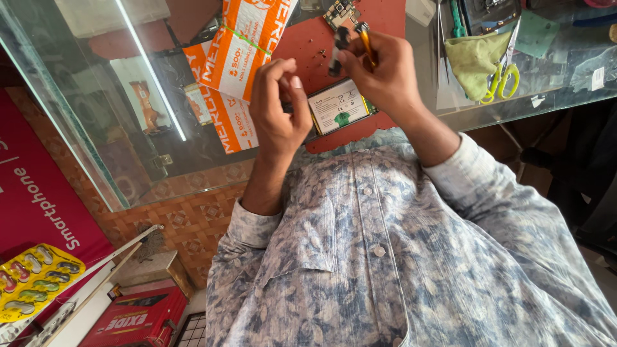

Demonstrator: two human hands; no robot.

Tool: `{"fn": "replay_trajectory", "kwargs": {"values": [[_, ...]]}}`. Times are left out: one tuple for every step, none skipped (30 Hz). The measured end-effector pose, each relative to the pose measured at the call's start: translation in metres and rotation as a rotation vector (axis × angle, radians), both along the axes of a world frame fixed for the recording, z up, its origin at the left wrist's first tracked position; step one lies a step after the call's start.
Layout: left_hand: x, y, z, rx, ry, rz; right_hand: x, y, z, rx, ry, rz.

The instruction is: The person disassembles a smartphone by removing the motherboard and then the battery. They use a screwdriver to unscrew components and a plastic spudger to pry the battery out of the casing. The person also uses tweezers to handle small connectors and parts during the process.

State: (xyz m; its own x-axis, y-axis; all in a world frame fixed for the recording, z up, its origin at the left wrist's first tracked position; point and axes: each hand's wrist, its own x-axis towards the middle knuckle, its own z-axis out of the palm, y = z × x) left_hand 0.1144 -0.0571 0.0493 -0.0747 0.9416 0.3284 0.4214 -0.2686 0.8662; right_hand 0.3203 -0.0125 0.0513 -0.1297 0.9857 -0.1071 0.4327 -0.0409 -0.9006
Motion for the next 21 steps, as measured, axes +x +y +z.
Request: {"fn": "replay_trajectory", "kwargs": {"values": [[-0.004, 0.001, 0.001, -0.009, 0.025, 0.023, -0.006, 0.008, -0.003, 0.005, -0.024, 0.007], [-0.007, 0.001, 0.001, 0.003, 0.037, 0.025, -0.01, 0.014, -0.005, 0.011, -0.048, 0.014], [-0.01, 0.0, 0.002, 0.012, 0.049, 0.029, -0.012, 0.02, -0.006, 0.037, -0.079, 0.023], [-0.011, -0.002, 0.002, 0.02, 0.06, 0.031, -0.014, 0.024, -0.008, 0.062, -0.109, 0.03], [-0.011, -0.003, 0.002, 0.017, 0.071, 0.037, -0.015, 0.028, -0.01, 0.09, -0.142, 0.035], [-0.011, -0.004, 0.002, 0.014, 0.082, 0.04, -0.015, 0.03, -0.011, 0.101, -0.141, 0.05], [-0.011, -0.005, 0.002, 0.01, 0.093, 0.043, -0.015, 0.032, -0.012, 0.111, -0.139, 0.065], [-0.01, -0.005, 0.001, 0.009, 0.097, 0.037, -0.015, 0.033, -0.012, 0.121, -0.139, 0.08], [-0.009, -0.004, 0.0, 0.006, 0.102, 0.029, -0.015, 0.033, -0.013, 0.137, -0.145, 0.083], [-0.009, -0.004, -0.001, 0.003, 0.105, 0.021, -0.014, 0.034, -0.014, 0.154, -0.152, 0.086], [-0.009, -0.004, -0.001, 0.001, 0.11, 0.011, -0.015, 0.035, -0.014, 0.174, -0.158, 0.09], [-0.009, -0.004, -0.002, -0.002, 0.115, 0.002, -0.015, 0.035, -0.015, 0.141, -0.137, 0.095], [-0.009, -0.003, -0.002, -0.003, 0.12, -0.007, -0.015, 0.036, -0.016, 0.109, -0.116, 0.101], [-0.009, -0.003, -0.002, -0.01, 0.118, -0.006, -0.015, 0.037, -0.017, 0.076, -0.095, 0.107], [-0.01, -0.002, -0.002, -0.017, 0.115, -0.007, -0.016, 0.038, -0.018, 0.118, -0.108, 0.108], [-0.009, -0.002, -0.002, -0.024, 0.112, -0.009, -0.016, 0.039, -0.019, 0.161, -0.121, 0.108], [-0.01, -0.002, -0.002, -0.013, 0.12, -0.013, -0.016, 0.04, -0.02, 0.204, -0.133, 0.108], [-0.01, -0.002, -0.001, -0.004, 0.129, -0.017, -0.015, 0.041, -0.021, 0.184, -0.15, 0.093], [-0.011, -0.002, -0.001, 0.004, 0.138, -0.021, -0.013, 0.042, -0.021, 0.163, -0.167, 0.079], [-0.011, -0.002, -0.001, 0.03, 0.144, -0.021, -0.01, 0.043, -0.022, 0.144, -0.184, 0.067], [-0.011, -0.002, -0.001, 0.056, 0.15, -0.02, -0.008, 0.044, -0.022, 0.166, -0.197, 0.074]]}}
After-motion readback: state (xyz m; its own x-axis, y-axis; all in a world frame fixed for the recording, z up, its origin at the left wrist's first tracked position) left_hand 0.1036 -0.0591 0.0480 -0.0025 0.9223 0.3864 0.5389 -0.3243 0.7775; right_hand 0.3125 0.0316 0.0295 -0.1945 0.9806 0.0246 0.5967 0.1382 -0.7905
